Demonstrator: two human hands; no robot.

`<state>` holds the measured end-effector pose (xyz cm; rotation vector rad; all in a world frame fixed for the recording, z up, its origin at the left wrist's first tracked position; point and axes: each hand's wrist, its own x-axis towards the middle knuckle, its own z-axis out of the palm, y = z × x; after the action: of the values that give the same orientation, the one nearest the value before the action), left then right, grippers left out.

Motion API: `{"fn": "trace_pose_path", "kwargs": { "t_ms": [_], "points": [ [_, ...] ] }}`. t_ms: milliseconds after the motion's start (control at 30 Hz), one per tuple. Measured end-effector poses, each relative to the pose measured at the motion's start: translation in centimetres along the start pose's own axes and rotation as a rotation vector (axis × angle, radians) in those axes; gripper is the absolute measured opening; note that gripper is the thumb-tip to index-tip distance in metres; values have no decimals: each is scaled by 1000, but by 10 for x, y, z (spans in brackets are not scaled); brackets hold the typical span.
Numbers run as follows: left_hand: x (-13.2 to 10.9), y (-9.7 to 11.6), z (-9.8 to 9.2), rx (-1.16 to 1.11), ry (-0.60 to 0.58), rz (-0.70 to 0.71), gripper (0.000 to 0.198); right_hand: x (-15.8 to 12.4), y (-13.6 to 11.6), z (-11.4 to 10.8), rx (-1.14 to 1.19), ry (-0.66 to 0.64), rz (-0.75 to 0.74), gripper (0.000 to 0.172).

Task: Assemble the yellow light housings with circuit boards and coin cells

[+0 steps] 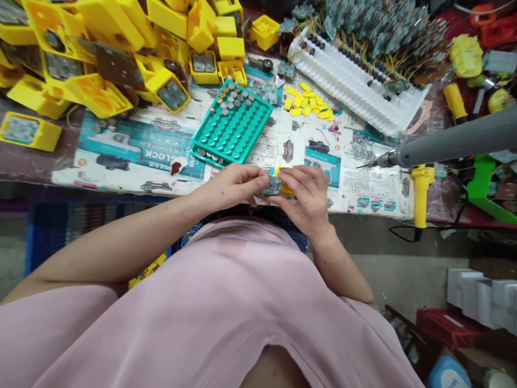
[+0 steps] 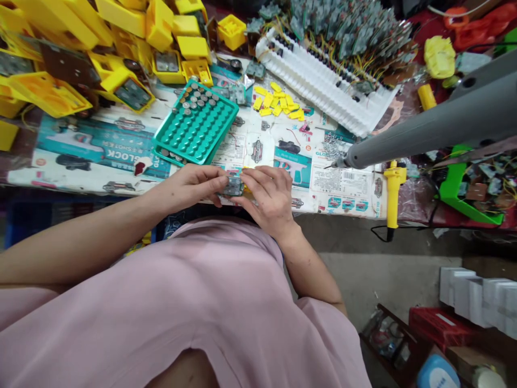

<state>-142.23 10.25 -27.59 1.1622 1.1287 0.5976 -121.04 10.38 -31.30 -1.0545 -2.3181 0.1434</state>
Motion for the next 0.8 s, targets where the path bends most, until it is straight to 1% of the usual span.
{"fn": "trace_pose_path", "kwargs": {
  "t_ms": [100,167,267,367,433,467,567,700,800],
  "points": [
    [2,1,1,75,23,-7,43,0,0,1,0,-44,0,38],
    [3,1,1,73,31,-10,42,0,-1,1,-3,-45,-1,38],
    [5,2,2,-24,18,-48,42,1,-2,-1,-47,35,-41,37],
    [8,3,0,-119,-10,-81,44,0,-2,-7,-103,155,-175,26],
    [9,3,-1,-158,-16,-95,45,-1,0,-10,-127,154,-257,18],
    [10,3,-1,-169,-19,-105,45,-2,1,-11,-141,134,-277,17],
    [11,4,-1,-156,-36,-130,45,-1,5,-12,-195,106,-293,17],
    [10,5,-1,-145,-34,-141,46,4,6,-11,-208,143,-352,12],
    [10,6,-1,-128,-33,-146,48,7,5,-10,-173,188,-372,14]
  ]
}}
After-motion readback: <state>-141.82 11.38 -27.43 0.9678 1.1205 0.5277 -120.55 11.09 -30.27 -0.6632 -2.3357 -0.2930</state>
